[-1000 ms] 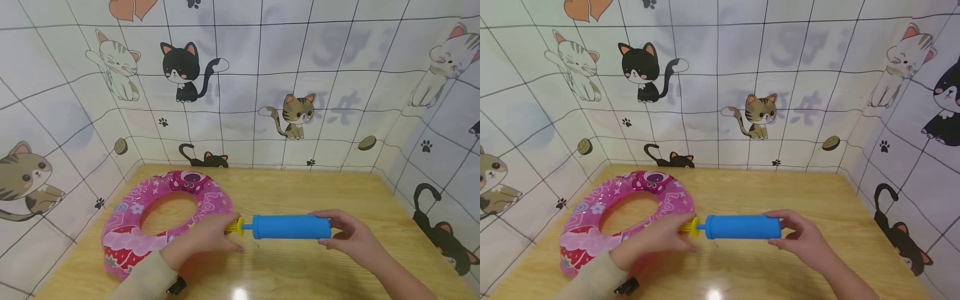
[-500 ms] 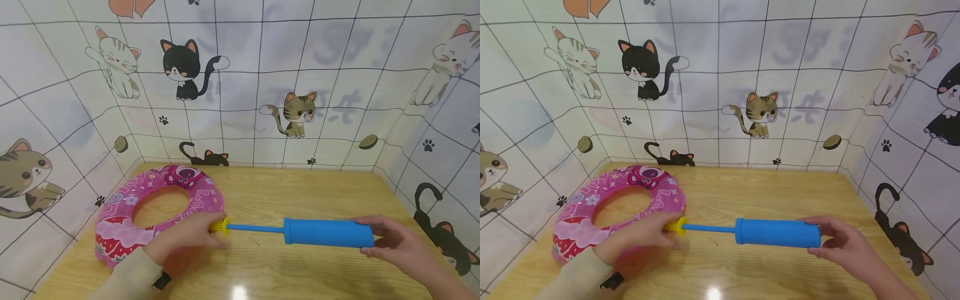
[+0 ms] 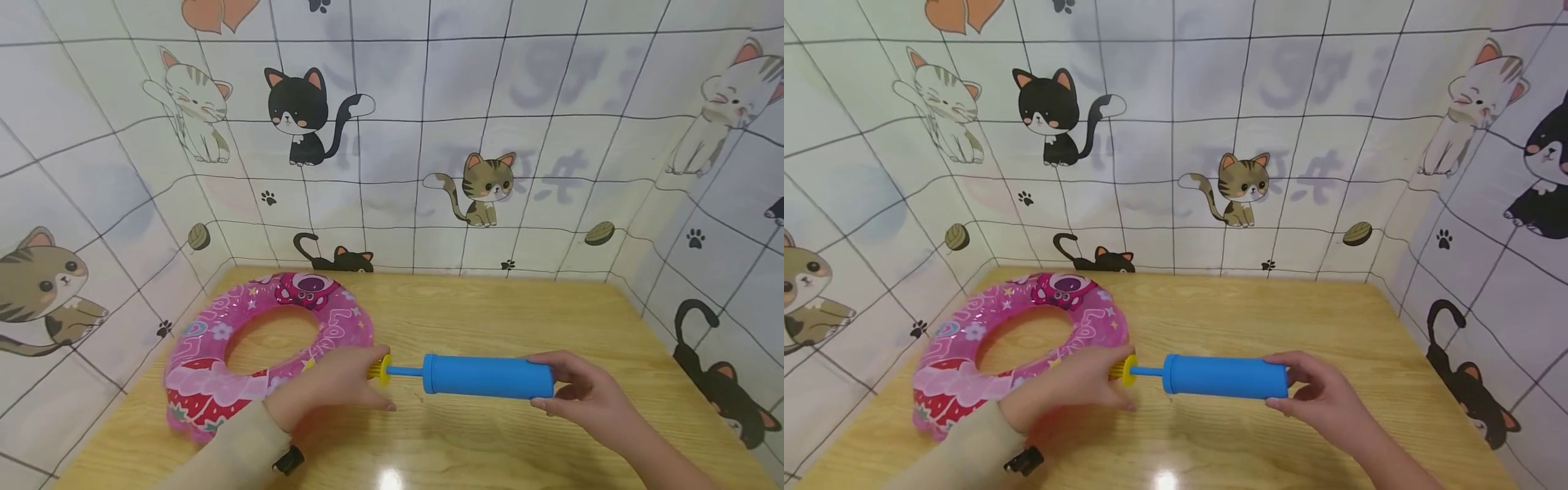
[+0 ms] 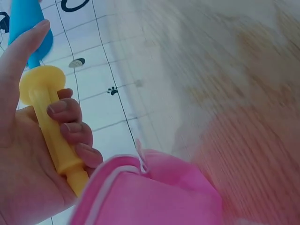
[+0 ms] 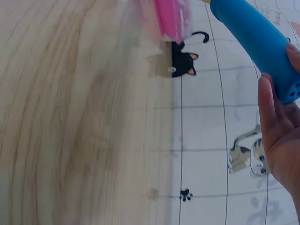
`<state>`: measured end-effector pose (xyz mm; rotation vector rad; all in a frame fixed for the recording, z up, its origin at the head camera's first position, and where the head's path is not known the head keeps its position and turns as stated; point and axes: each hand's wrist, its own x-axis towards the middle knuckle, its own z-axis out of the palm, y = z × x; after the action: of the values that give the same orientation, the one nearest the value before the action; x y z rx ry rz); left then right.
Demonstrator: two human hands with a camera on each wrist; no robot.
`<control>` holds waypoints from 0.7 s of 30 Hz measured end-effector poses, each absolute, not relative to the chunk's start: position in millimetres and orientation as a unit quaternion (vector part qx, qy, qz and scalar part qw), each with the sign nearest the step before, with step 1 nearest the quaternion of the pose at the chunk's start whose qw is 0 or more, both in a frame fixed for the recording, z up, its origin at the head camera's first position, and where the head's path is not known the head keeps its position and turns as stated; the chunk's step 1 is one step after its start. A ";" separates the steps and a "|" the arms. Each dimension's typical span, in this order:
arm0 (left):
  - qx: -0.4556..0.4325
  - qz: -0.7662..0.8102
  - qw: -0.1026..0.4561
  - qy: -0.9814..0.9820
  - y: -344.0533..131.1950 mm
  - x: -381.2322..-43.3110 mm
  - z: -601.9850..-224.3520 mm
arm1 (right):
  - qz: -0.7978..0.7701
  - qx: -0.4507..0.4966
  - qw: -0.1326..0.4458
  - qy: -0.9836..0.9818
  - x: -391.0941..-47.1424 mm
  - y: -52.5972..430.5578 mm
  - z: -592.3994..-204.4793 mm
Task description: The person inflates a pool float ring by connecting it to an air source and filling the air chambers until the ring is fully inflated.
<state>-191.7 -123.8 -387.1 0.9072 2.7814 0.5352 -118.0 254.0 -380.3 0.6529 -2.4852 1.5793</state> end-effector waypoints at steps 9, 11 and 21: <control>0.319 0.197 0.081 0.924 -108.2 -189.6 -385.1 | 0.544 0.196 0.021 -0.816 -123.3 221.2 -390.1; 0.318 0.209 0.082 0.921 -108.3 -187.8 -384.8 | 0.543 0.193 0.018 -0.817 -122.0 219.4 -388.1; 0.322 0.246 0.109 0.908 -127.6 -182.1 -381.3 | 0.502 0.232 0.076 -0.830 -114.2 254.9 -371.3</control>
<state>-182.1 -127.6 -381.3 0.9471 2.6703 0.7221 -114.2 254.9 -371.3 0.6941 -2.4882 1.5035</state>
